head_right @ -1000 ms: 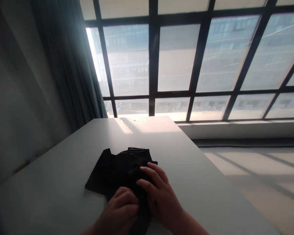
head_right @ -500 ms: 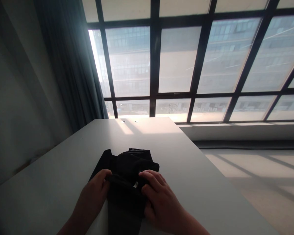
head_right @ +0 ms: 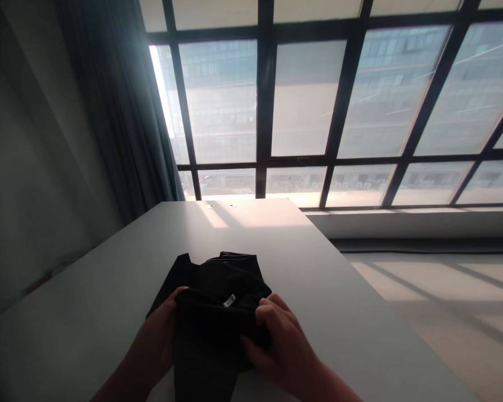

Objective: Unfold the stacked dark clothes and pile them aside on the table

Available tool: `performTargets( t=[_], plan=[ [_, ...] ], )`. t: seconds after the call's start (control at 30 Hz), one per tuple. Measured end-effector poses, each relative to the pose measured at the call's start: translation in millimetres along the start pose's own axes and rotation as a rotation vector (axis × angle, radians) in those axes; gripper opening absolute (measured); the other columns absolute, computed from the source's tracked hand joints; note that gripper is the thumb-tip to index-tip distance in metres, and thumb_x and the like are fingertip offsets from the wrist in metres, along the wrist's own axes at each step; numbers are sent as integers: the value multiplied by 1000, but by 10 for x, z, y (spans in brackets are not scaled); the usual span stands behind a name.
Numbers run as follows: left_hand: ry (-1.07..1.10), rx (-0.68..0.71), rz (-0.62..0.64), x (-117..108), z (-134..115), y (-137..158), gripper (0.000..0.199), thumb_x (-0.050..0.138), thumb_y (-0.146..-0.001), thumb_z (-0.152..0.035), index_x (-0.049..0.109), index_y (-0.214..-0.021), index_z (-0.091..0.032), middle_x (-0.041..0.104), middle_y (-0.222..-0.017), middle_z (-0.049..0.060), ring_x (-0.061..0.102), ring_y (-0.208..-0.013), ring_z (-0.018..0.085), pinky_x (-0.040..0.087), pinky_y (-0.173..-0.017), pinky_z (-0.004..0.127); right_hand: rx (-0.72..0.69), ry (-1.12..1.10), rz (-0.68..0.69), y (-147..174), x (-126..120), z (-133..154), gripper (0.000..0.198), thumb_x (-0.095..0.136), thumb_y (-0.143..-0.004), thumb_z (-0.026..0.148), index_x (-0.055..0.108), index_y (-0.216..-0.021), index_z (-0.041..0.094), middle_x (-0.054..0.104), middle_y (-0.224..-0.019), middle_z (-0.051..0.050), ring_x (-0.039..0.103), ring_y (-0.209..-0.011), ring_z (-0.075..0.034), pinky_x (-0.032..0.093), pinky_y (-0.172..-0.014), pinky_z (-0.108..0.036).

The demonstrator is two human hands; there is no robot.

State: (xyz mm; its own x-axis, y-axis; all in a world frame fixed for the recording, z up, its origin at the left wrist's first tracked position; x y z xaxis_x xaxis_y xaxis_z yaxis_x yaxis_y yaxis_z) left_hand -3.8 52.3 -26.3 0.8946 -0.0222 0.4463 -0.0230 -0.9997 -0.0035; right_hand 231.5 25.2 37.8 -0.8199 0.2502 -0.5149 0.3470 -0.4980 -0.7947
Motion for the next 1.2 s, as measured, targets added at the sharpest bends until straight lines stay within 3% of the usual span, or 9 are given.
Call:
performTargets(
  t=[0.1, 0.2, 0.33, 0.47, 0.6, 0.73, 0.87, 1.03, 1.2],
  plan=[
    [-116, -55, 183, -18, 4, 90, 36, 87, -76, -48, 66, -85, -20, 58, -72, -2, 52, -62, 11, 44, -57, 21, -60, -11, -46, -10, -142, 24, 28, 61, -84, 10, 44, -99, 26, 53, -82, 1, 51, -74, -18, 44, -61, -27],
    [-460, 13, 361, -64, 22, 223, 41, 88, -73, -52, 75, -94, -19, 67, -84, 3, 61, -71, 17, 51, -65, 26, -37, -160, -77, 53, -161, -22, 34, 56, -83, 8, 49, -111, 27, 57, -101, -4, 59, -90, -20, 53, -72, -31],
    [-891, 156, 459, -5, -42, 279, 25, 88, -73, -39, 78, -89, -22, 72, -93, 4, 66, -87, 24, 55, -80, 30, 228, -503, -70, 143, 0, -303, 18, 52, -97, 15, 58, -110, 27, 59, -121, -9, 65, -108, -21, 59, -84, -33],
    [-1082, 91, 597, 128, -187, 217, 19, 84, -74, -23, 78, -92, -26, 71, -97, 1, 64, -92, 21, 54, -84, 27, 431, -855, 118, 133, 211, -468, 11, 62, -101, 29, 66, -93, 22, 63, -135, -10, 69, -115, -25, 60, -90, -38],
    [-1073, 64, 561, 23, -392, 144, 15, 66, -89, -20, 78, -96, -25, 68, -123, 7, 65, -107, 23, 54, -94, 30, 304, -943, 346, 7, 169, -320, 12, 69, -99, 31, 72, -90, 23, 75, -108, -7, 71, -109, -24, 56, -100, -45],
    [-969, 91, 395, -162, -477, 105, 15, 61, -96, -27, 76, -96, -25, 60, -147, 10, 61, -125, 30, 52, -102, 37, 151, -704, 455, -44, 26, -233, 16, 63, -102, 29, 79, -102, 26, 73, -92, -6, 66, -104, -22, 56, -94, -40],
    [-661, 181, 272, -131, -514, 164, 13, 63, -95, -30, 67, -87, -21, 70, -121, 11, 64, -98, 25, 54, -84, 33, 155, -503, 426, -28, -108, -268, 25, 55, -105, 34, 77, -106, 21, 65, -96, -7, 63, -87, -17, 55, -77, -30],
    [-382, 76, 326, 161, -245, 393, 24, 63, -90, -39, 53, -78, -20, 55, -80, 1, 48, -73, 15, 43, -67, 25, 27, -503, 425, -89, -300, 47, 26, 48, -105, 29, 57, -82, 21, 58, -77, -6, 60, -101, -23, 54, -85, -34],
    [-687, -63, 497, 452, -222, 753, 42, 64, -89, -62, 56, -85, -21, 50, -74, -2, 41, -67, 14, 35, -62, 25, -58, -422, 416, -145, -516, 415, 19, 43, -104, 18, 60, -95, 23, 66, -85, -9, 61, -112, -25, 55, -90, -34]
  ],
)
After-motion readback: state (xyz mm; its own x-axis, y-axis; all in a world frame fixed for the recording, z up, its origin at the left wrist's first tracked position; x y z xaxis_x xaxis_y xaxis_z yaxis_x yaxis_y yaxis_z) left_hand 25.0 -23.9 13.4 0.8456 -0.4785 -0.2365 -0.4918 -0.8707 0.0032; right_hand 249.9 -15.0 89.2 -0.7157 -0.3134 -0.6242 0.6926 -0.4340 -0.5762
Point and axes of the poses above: each hand's wrist, its own y-axis away from the middle knuckle, its own x-axis out of the palm, z = x × y, the point moved 8 cm from there along -y, towards the middle knuckle
